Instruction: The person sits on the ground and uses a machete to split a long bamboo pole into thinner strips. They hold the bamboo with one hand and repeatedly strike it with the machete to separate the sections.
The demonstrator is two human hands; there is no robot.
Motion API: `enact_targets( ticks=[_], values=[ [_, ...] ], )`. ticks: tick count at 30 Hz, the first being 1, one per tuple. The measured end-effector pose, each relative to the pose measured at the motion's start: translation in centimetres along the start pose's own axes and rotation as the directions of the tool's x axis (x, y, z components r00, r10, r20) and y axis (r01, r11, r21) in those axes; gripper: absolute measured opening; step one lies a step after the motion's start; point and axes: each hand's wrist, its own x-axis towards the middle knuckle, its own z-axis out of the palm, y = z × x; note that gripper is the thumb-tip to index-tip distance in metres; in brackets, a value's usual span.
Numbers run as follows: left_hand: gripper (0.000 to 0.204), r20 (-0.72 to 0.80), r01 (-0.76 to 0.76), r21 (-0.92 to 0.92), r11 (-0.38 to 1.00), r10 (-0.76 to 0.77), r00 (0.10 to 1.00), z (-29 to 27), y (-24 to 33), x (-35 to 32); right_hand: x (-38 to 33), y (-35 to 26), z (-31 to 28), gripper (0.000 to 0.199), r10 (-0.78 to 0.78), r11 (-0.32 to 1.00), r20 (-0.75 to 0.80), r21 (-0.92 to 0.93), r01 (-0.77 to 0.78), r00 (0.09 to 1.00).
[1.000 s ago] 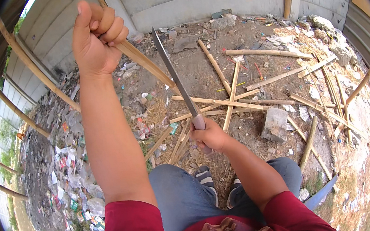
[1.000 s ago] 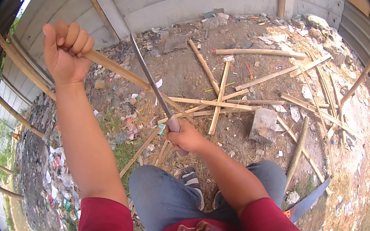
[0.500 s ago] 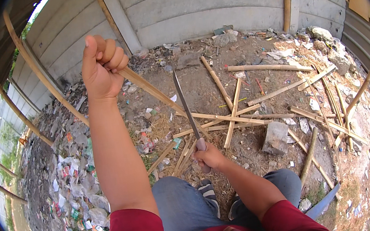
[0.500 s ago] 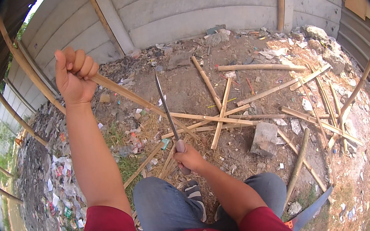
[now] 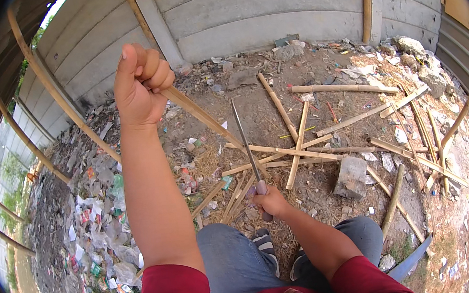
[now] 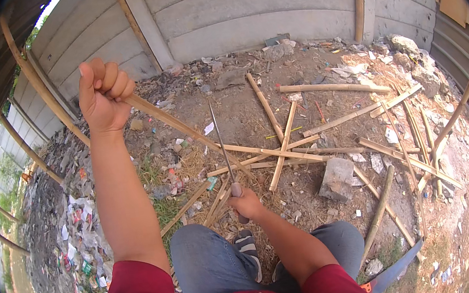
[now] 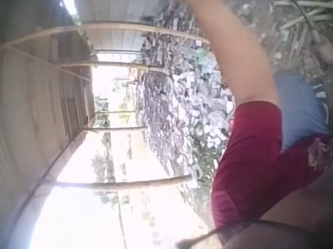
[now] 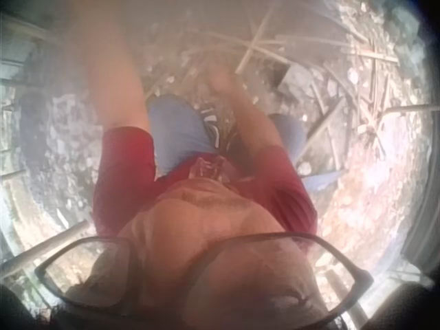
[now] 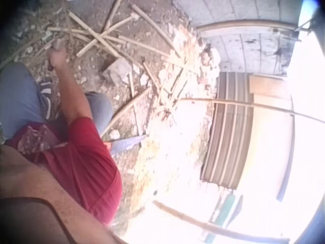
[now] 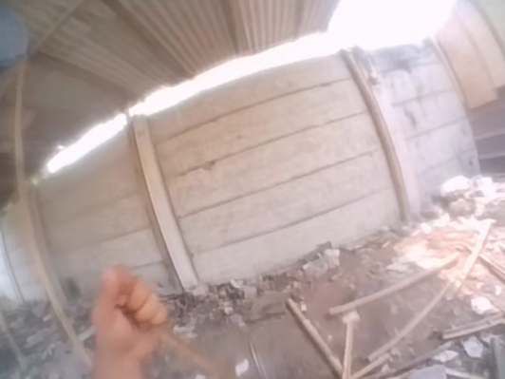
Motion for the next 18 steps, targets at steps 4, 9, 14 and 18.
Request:
enact_targets(
  ticks=[4,9,14,18],
  values=[
    [0.049,0.047,-0.001,-0.036,0.999,0.003,0.999,-0.5,0.1,0.0,-0.9,-5.8,1.2,0.017,-0.138,0.990,0.151,0.009,0.139,0.979],
    [0.048,0.127,0.015,-0.095,0.995,-0.003,0.992,-0.7,-0.2,0.2,1.7,-2.5,-0.4,0.024,-0.296,0.948,0.027,-0.115,0.297,0.955],
    [0.046,0.127,0.013,-0.087,0.996,-0.002,0.992,-2.3,0.6,-0.6,0.0,-2.9,1.1,0.031,-0.042,0.969,-0.101,-0.248,0.015,0.994],
    [0.045,0.066,-0.008,-0.062,0.998,0.012,0.998,-2.1,0.3,-0.8,-2.1,-7.4,3.4,0.022,-0.214,0.967,0.014,-0.139,0.214,0.977]
  ],
)
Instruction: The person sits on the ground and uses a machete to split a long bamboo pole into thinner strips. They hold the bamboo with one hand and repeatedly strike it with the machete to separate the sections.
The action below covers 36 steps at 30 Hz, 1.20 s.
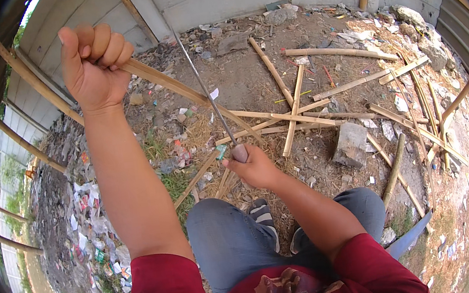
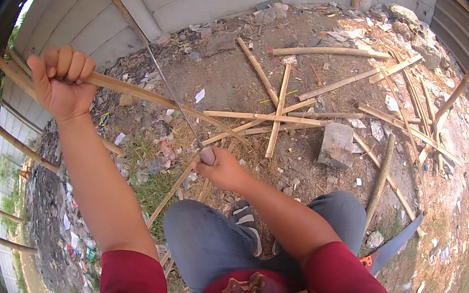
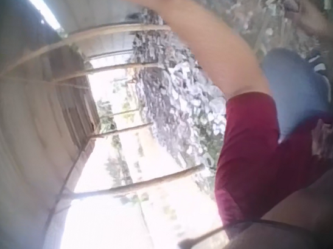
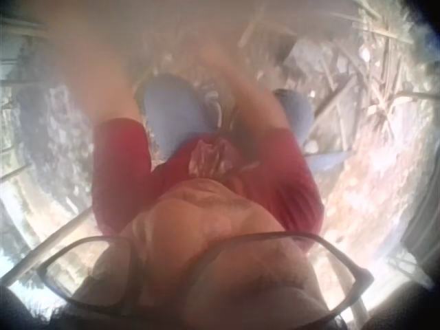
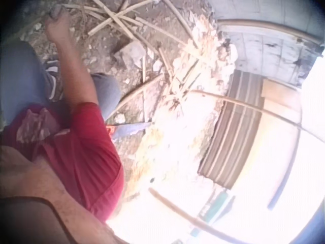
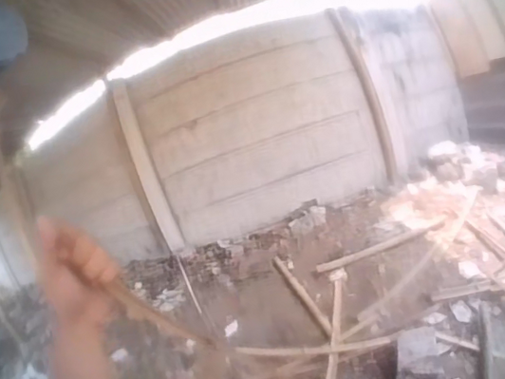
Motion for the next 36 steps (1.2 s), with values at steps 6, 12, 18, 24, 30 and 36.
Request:
enact_targets(
  ticks=[6,12,18,24,30,36],
  values=[
    [0.042,-0.394,-0.101,0.383,0.918,0.261,0.881,3.8,-1.7,1.7,0.8,2.6,1.0,0.021,-0.003,0.997,0.095,0.076,-0.005,0.995],
    [0.039,-0.494,-0.082,0.440,0.894,0.317,0.810,3.5,-2.1,2.9,0.1,14.5,-1.0,0.023,0.542,0.835,-0.050,0.142,-0.531,0.839],
    [0.037,-0.514,-0.088,0.431,0.898,0.324,0.794,2.5,-1.9,2.6,1.2,4.6,0.9,0.020,0.163,0.966,0.096,0.188,-0.179,0.982],
    [0.036,-0.529,-0.061,0.536,0.842,0.392,0.752,2.6,-2.5,3.4,1.6,9.7,1.1,0.017,0.290,0.947,0.016,0.136,-0.290,0.957],
    [0.036,-0.602,-0.054,0.482,0.875,0.375,0.705,1.4,-2.1,3.4,0.6,19.0,-1.5,0.016,0.591,0.733,0.061,0.375,-0.567,0.804],
    [0.035,-0.573,-0.053,0.505,0.861,0.381,0.725,0.5,-1.1,2.5,2.4,12.3,0.5,0.019,0.267,0.960,0.040,0.077,-0.270,0.963]
  ],
)
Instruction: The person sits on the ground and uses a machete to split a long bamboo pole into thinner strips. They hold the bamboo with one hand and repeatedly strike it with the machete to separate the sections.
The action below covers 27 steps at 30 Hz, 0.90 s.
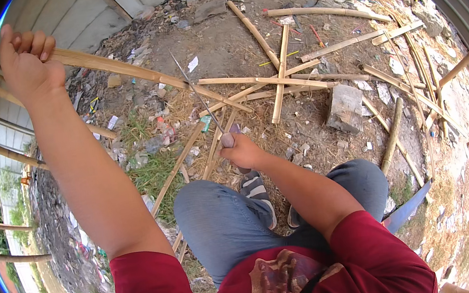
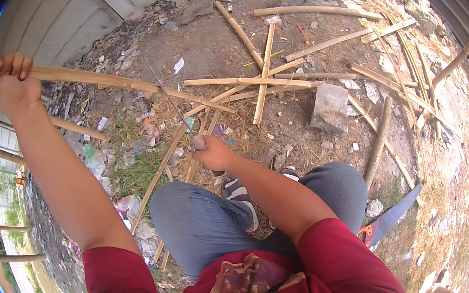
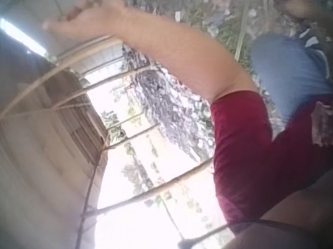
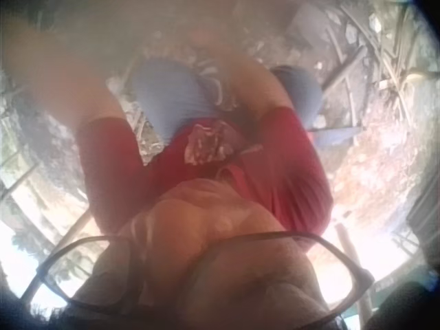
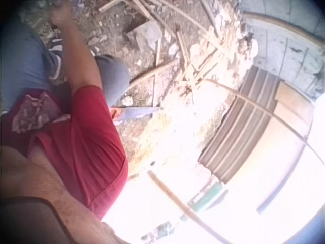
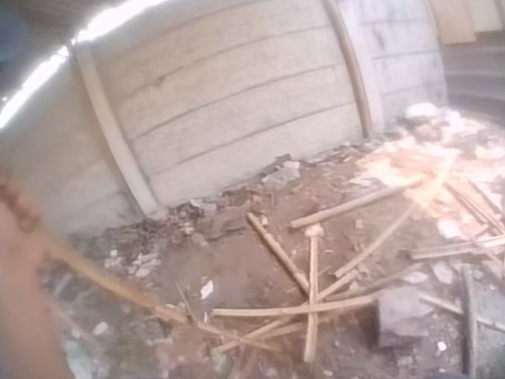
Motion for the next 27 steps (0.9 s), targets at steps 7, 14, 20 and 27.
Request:
enact_targets(
  ticks=[7,14,20,27],
  values=[
    [0.035,-0.011,0.051,-0.024,0.998,-0.051,0.999,-2.1,-0.2,0.8,0.5,8.5,-3.3,0.023,0.417,0.898,-0.094,0.200,-0.393,0.904],
    [0.040,0.441,0.323,-0.237,0.916,-0.195,0.876,-12.7,0.4,4.1,-0.5,0.4,-0.9,0.024,0.190,0.980,0.006,-0.065,-0.189,0.982],
    [0.052,0.595,0.498,-0.367,0.786,-0.214,0.775,-21.6,0.8,4.4,1.4,1.5,-1.3,0.027,-0.072,0.953,0.079,-0.287,0.092,0.994],
    [0.054,0.572,0.469,-0.429,0.772,-0.170,0.802,-26.7,1.6,2.7,2.7,8.6,-4.8,0.017,0.431,0.902,0.032,0.013,-0.431,0.902]
  ],
)
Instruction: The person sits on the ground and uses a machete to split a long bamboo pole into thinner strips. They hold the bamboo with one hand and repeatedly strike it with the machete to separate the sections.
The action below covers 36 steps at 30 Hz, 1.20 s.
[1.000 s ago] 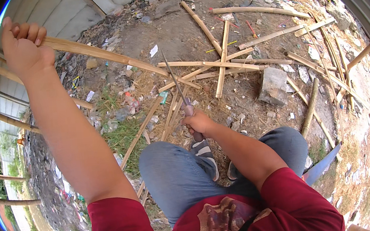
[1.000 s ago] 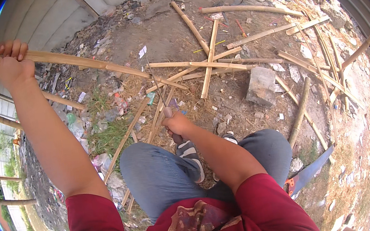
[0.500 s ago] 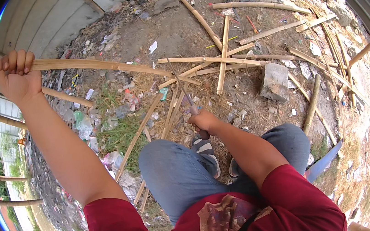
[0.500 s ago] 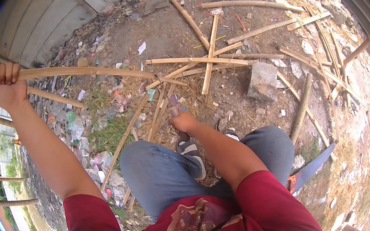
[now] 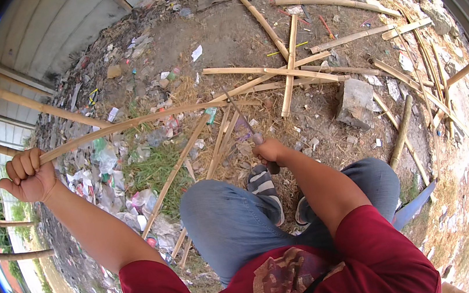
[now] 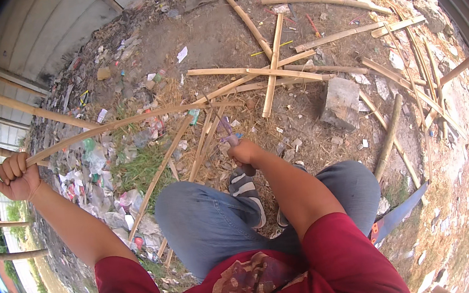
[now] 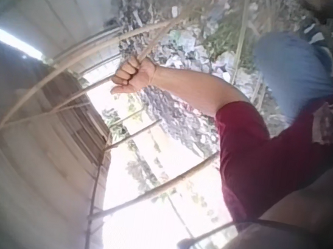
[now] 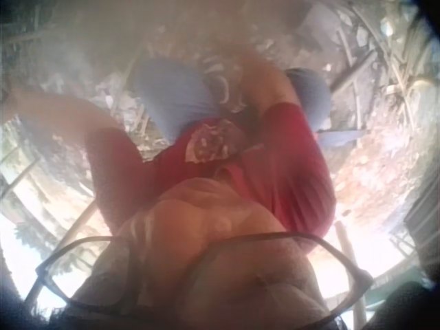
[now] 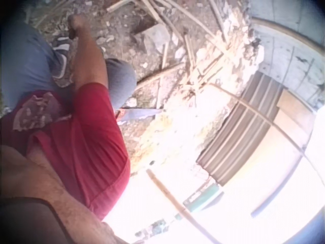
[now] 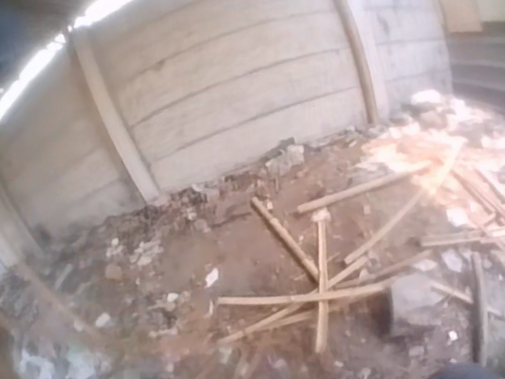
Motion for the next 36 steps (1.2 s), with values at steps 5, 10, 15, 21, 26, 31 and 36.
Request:
enact_targets(
  ticks=[5,10,15,21,26,31,36],
  values=[
    [0.052,-0.073,-0.083,0.052,0.995,0.087,0.994,0.0,0.4,-2.5,-6.1,-8.7,7.1,0.023,-0.370,0.848,0.196,-0.327,0.416,0.908],
    [0.051,-0.087,-0.069,0.075,0.995,0.075,0.993,1.4,0.4,-3.2,-5.1,-7.8,7.5,0.030,-0.500,0.693,0.190,-0.497,0.522,0.845],
    [0.043,-0.309,-0.145,0.278,0.950,0.231,0.923,3.1,0.4,-4.5,-1.2,-1.1,0.2,0.038,0.046,0.883,-0.360,-0.422,-0.207,0.932],
    [0.037,-0.578,-0.298,0.483,0.824,0.555,0.598,4.6,2.0,-10.8,-1.5,-4.3,-5.6,0.013,0.038,0.981,-0.506,0.182,0.063,0.862],
    [0.032,-0.633,-0.320,0.575,0.753,0.657,0.411,2.0,8.5,-20.9,-6.1,-11.3,-12.7,0.016,-0.073,0.995,-0.468,0.026,0.097,0.881],
    [0.030,-0.627,0.043,0.776,0.629,0.777,-0.059,-2.5,14.0,-31.1,-9.4,-11.0,-19.9,0.021,-0.106,0.949,-0.535,-0.306,-0.076,0.838],
    [0.051,0.016,0.867,0.030,0.497,0.868,-0.497,-1.2,9.3,-41.1,-11.3,-8.8,-24.6,0.026,-0.053,0.777,-0.582,-0.534,-0.333,0.811]
  ],
)
